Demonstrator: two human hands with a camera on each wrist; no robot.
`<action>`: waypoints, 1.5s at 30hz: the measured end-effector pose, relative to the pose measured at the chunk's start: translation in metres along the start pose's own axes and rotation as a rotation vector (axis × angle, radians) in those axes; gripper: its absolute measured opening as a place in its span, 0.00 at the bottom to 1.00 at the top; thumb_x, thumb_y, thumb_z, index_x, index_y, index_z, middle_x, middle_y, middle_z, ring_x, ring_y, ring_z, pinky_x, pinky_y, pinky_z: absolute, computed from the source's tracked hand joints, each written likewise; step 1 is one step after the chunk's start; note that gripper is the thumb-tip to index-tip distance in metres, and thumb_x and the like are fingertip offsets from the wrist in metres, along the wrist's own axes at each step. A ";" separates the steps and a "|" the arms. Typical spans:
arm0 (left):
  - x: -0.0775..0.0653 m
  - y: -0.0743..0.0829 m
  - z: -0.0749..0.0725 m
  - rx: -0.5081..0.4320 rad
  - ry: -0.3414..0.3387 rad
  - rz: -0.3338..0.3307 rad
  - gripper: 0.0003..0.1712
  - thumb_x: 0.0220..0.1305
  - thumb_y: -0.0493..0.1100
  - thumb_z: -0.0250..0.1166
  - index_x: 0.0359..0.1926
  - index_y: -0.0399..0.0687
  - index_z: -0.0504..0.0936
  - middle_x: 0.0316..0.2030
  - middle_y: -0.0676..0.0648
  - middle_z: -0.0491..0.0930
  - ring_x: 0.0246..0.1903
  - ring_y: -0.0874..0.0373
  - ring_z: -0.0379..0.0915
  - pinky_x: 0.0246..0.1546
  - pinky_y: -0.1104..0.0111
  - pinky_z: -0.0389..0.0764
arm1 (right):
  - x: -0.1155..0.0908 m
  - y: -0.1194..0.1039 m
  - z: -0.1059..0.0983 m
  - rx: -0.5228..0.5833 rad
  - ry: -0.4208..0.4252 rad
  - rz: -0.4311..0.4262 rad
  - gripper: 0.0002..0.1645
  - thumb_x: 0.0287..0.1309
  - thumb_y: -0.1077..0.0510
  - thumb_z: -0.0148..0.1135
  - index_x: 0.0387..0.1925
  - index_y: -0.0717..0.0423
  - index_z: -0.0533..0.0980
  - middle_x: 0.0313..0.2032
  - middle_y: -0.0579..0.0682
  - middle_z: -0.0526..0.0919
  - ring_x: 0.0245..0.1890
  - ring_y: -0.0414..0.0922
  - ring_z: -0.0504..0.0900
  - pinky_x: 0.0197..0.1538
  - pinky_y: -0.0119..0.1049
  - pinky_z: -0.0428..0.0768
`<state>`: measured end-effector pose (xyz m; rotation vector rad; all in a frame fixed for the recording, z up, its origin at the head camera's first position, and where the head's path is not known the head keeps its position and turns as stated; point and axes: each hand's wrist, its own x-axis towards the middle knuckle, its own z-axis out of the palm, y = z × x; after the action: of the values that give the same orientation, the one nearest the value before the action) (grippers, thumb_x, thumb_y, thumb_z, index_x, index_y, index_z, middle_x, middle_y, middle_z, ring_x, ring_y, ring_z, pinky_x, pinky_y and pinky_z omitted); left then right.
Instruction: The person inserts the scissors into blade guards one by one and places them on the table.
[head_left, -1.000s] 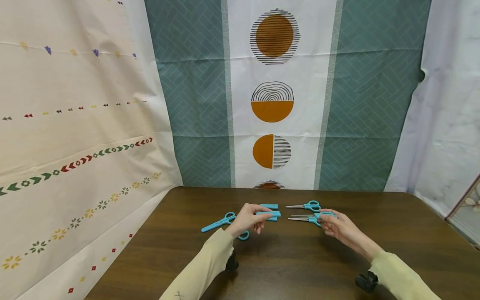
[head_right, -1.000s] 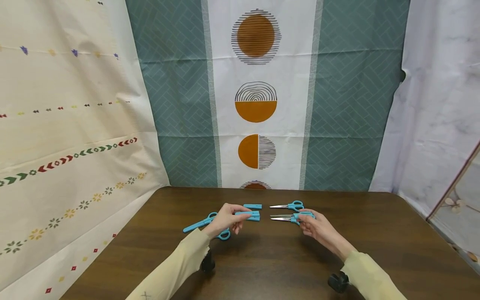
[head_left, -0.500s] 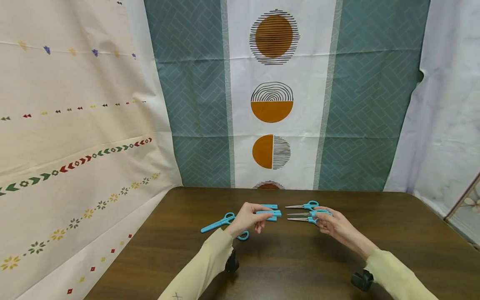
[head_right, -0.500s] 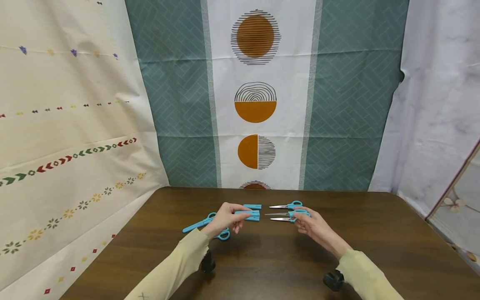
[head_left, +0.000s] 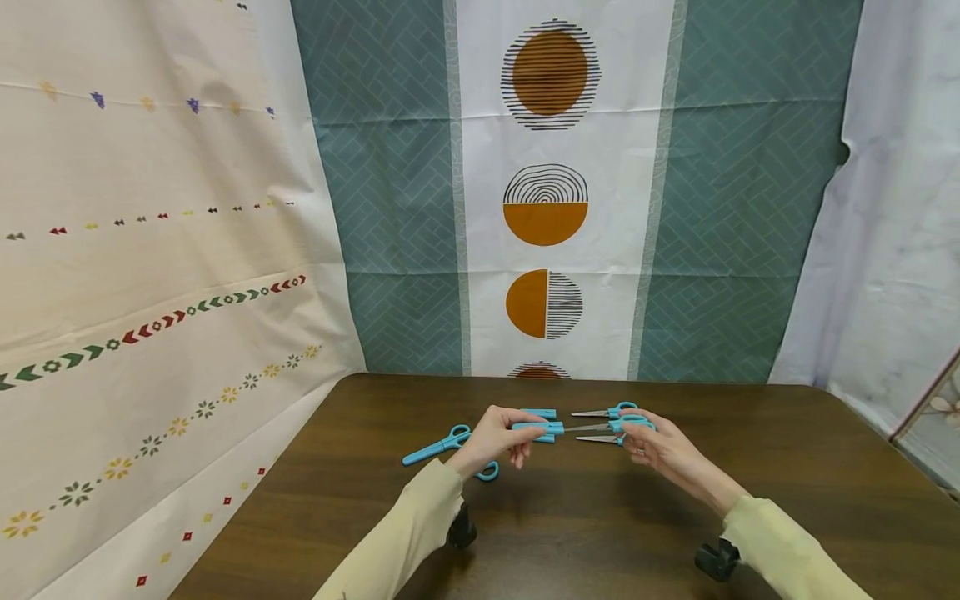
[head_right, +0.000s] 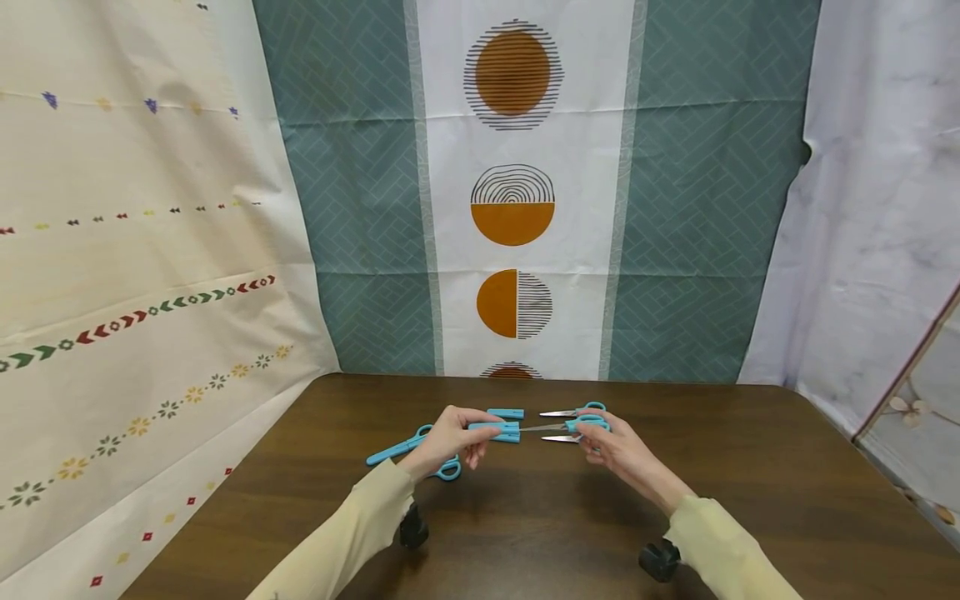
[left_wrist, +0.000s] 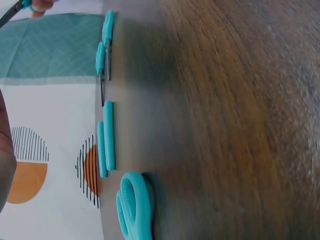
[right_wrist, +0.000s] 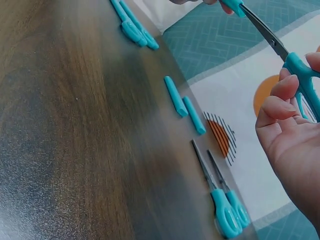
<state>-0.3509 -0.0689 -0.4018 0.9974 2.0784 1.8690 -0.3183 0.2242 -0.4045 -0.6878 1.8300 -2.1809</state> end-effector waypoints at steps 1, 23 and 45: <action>0.000 0.001 0.000 -0.002 0.000 0.000 0.14 0.59 0.42 0.62 0.45 0.39 0.81 0.15 0.41 0.73 0.10 0.56 0.69 0.14 0.67 0.74 | 0.001 0.000 0.000 -0.004 -0.001 -0.003 0.17 0.67 0.62 0.43 0.53 0.67 0.57 0.33 0.51 0.73 0.28 0.40 0.71 0.28 0.31 0.67; 0.000 0.002 -0.004 -0.007 -0.016 0.006 0.15 0.60 0.41 0.61 0.47 0.38 0.80 0.15 0.40 0.74 0.10 0.57 0.69 0.15 0.67 0.74 | 0.006 -0.004 0.004 -0.016 -0.022 -0.050 0.17 0.68 0.64 0.41 0.52 0.73 0.53 0.31 0.48 0.73 0.25 0.40 0.67 0.26 0.36 0.55; 0.004 0.001 0.003 -0.012 -0.037 0.020 0.14 0.60 0.40 0.61 0.45 0.39 0.81 0.16 0.37 0.73 0.10 0.56 0.69 0.15 0.67 0.75 | 0.011 0.000 0.018 -0.019 -0.029 -0.084 0.13 0.67 0.64 0.44 0.50 0.65 0.58 0.28 0.47 0.70 0.25 0.40 0.66 0.28 0.40 0.51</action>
<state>-0.3513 -0.0640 -0.4004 1.0460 2.0412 1.8561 -0.3194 0.2040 -0.3999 -0.8097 1.8410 -2.1953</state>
